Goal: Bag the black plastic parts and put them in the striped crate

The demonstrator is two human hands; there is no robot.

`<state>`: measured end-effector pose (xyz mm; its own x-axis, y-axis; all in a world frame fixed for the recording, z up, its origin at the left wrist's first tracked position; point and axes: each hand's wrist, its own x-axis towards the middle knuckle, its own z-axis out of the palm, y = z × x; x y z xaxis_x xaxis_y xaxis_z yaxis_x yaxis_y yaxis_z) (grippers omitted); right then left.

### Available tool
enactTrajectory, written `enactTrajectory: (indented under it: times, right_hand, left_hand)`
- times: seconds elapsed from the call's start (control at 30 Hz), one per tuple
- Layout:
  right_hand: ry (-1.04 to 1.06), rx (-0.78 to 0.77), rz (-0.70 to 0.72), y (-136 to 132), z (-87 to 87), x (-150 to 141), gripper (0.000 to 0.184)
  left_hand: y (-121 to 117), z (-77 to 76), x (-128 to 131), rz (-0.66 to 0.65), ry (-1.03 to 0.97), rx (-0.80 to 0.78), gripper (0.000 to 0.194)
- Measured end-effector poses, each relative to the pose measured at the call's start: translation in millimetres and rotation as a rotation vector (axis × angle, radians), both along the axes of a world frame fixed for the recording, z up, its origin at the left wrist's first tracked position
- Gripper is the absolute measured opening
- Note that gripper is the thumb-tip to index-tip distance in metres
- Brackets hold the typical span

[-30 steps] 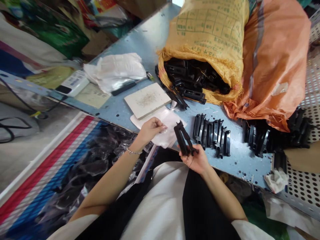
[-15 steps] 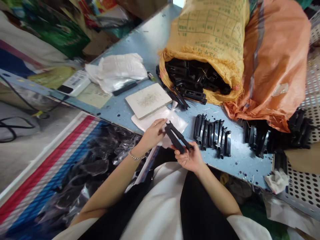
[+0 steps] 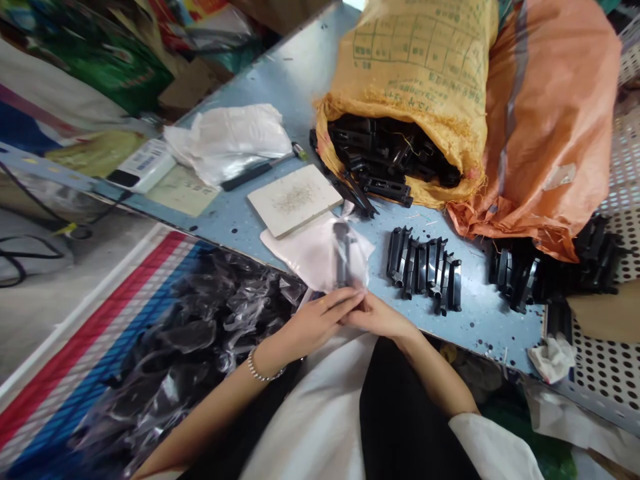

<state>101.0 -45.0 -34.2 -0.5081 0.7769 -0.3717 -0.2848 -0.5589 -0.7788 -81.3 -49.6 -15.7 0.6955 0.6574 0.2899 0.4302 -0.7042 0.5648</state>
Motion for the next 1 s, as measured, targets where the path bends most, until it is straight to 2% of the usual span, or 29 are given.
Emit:
enactTrajectory:
  times: [0.1,0.17,0.2,0.27,0.33,0.37,0.4,0.47,0.57,0.63,0.67,0.73,0.83,0.9,1.0]
  right_hand:
    - [0.051,0.233,0.299,1.3,18.1,8.9,0.056]
    - [-0.064,0.384,0.392,11.2,27.6,22.5,0.053]
    - [-0.206,0.488,0.383,19.5,30.2,31.3,0.047]
    - [-0.621,0.741,0.267,42.3,30.1,50.9,0.036]
    - [-1.075,0.973,0.149,70.3,23.5,69.1,0.039]
    - [-1.262,1.054,0.146,84.6,18.8,76.2,0.042]
    - [-1.41,1.117,0.175,97.9,14.2,81.6,0.044]
    - [-1.577,1.209,0.317,119.6,7.8,87.9,0.041]
    - [-1.59,1.332,0.529,134.7,13.0,92.8,0.034]
    - [-1.548,1.391,0.55,133.2,26.5,98.7,0.034]
    - [-1.529,1.4,0.514,129.7,34.9,103.1,0.035]
    - [-1.487,1.36,0.376,118.7,50.6,113.3,0.035]
    - [-1.328,1.164,0.166,95.2,60.1,123.7,0.031]
    - [-1.115,0.956,0.096,75.9,52.7,120.2,0.029]
    - [-0.663,0.496,0.073,44.6,27.6,97.0,0.026]
  left_hand:
    - [-11.2,19.7,-30.3,0.18,-0.047,0.002,0.038]
    - [-15.9,30.7,-65.4,0.343,-0.017,-0.028,0.031]
    - [-16.1,33.0,-86.0,0.432,0.018,-0.038,0.029]
    - [-10.5,28.4,-126.4,0.619,0.125,-0.041,0.029]
    - [2.5,12.5,-154.8,0.798,0.257,-0.028,0.032]
    - [10.6,2.0,-160.5,0.863,0.308,-0.02,0.032]
    - [19.0,-9.0,-159.0,0.897,0.331,-0.013,0.032]
    - [34.7,-29.2,-134.6,0.865,0.283,-0.011,0.029]
    - [52.4,-48.9,-64.1,0.668,0.105,-0.025,0.022]
    - [61.9,-55.5,-20.4,0.54,0.09,-0.037,0.017]
    - [66.7,-57.5,-5.4,0.5,0.092,-0.06,0.013]
    - [76.9,-60.0,8.1,0.457,0.067,-0.16,0.013]
    - [91.5,-60.0,-1.1,0.478,-0.087,-0.404,0.021]
    - [98.3,-57.0,-11.7,0.532,-0.197,-0.557,0.024]
    - [102.6,-50.2,-18.8,0.616,-0.267,-0.669,0.027]
